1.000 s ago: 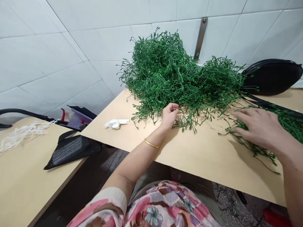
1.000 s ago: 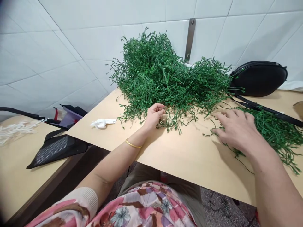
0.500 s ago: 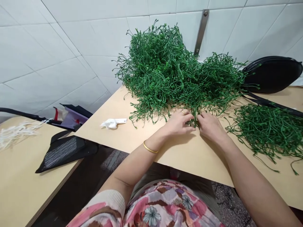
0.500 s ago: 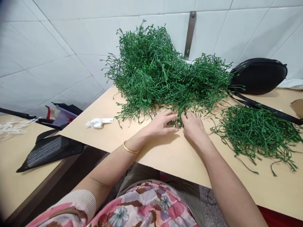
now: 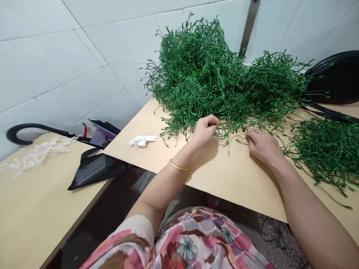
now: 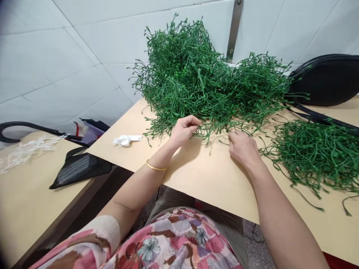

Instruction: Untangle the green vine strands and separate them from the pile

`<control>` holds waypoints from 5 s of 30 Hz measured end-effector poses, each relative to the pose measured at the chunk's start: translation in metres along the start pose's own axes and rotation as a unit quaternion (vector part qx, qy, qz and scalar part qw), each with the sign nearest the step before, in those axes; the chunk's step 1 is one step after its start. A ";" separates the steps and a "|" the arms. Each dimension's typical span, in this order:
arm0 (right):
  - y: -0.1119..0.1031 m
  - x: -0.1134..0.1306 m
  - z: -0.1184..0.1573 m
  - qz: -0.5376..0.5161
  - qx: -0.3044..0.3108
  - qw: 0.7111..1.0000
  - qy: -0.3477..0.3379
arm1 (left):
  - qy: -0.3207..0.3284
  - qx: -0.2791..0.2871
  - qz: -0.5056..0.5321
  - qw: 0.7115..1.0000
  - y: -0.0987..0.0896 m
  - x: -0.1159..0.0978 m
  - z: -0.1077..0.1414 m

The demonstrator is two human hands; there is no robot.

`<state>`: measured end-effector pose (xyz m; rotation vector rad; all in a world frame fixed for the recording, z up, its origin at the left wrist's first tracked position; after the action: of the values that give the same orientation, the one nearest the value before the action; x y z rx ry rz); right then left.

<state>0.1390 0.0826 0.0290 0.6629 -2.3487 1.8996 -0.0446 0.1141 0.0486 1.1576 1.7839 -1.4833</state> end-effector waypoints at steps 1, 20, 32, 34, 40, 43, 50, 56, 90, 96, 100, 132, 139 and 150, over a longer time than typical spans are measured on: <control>-0.002 -0.002 0.000 -0.001 -0.007 1.000 0.003 | -0.027 -0.008 0.061 0.998 -0.004 0.005 -0.001; -0.046 0.050 0.021 -0.040 -0.159 0.980 -0.110 | 0.144 0.043 -0.334 0.930 0.007 -0.027 0.046; -0.012 0.031 0.008 -0.054 -0.090 0.984 -0.146 | 0.098 0.078 -0.511 0.850 0.003 -0.003 0.045; -0.013 0.025 0.006 -0.075 -0.096 0.983 -0.139 | 0.081 0.079 -0.508 0.854 -0.002 0.000 0.047; -0.009 0.016 0.000 -0.117 -0.105 0.981 -0.116 | 0.051 0.105 -0.415 0.902 -0.008 -0.001 0.050; -0.007 0.021 0.000 -0.096 -0.096 0.983 -0.126 | 0.090 0.049 -0.374 0.922 -0.010 -0.024 0.041; 0.008 0.028 0.004 -0.018 -0.052 0.989 -0.140 | 0.207 0.107 -0.381 0.895 0.042 -0.047 0.017; 0.015 0.029 0.005 -0.006 -0.020 0.990 -0.137 | 0.140 0.186 -0.393 0.889 0.054 -0.010 0.009; -0.009 0.038 0.004 -0.113 -0.073 0.978 -0.162 | 0.121 -0.149 -0.265 0.945 -0.068 -0.044 0.040; -0.009 0.037 0.002 -0.164 -0.066 0.973 -0.151 | 0.297 0.044 -0.363 0.882 0.017 -0.088 0.069; -0.003 0.032 0.004 -0.119 -0.057 0.985 -0.111 | 0.280 0.138 -0.465 0.828 0.058 -0.052 0.061; -0.069 0.029 0.026 -0.095 -0.319 0.938 -0.095 | -0.042 0.080 0.069 0.994 0.006 -0.028 -0.006; -0.074 0.054 0.034 -0.064 -0.300 0.943 -0.130 | -0.103 0.102 0.260 0.955 0.038 -0.021 -0.007; -0.027 -0.001 0.005 -0.015 -0.132 0.990 -0.054 | -0.108 0.219 0.286 0.927 0.074 0.003 0.003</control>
<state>0.1501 0.0741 0.0522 0.7877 -2.5753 1.5360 0.0181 0.1136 0.0085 1.4960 0.8688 -1.5902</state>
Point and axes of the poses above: each hand's wrist, its own z-axis away from the middle knuckle, its own y-axis out of the palm, x = y × z, the point moved 10 cm from there along -z, towards the middle knuckle, and after that the axes turned 12 degrees about -z, right-handed, at the moved point
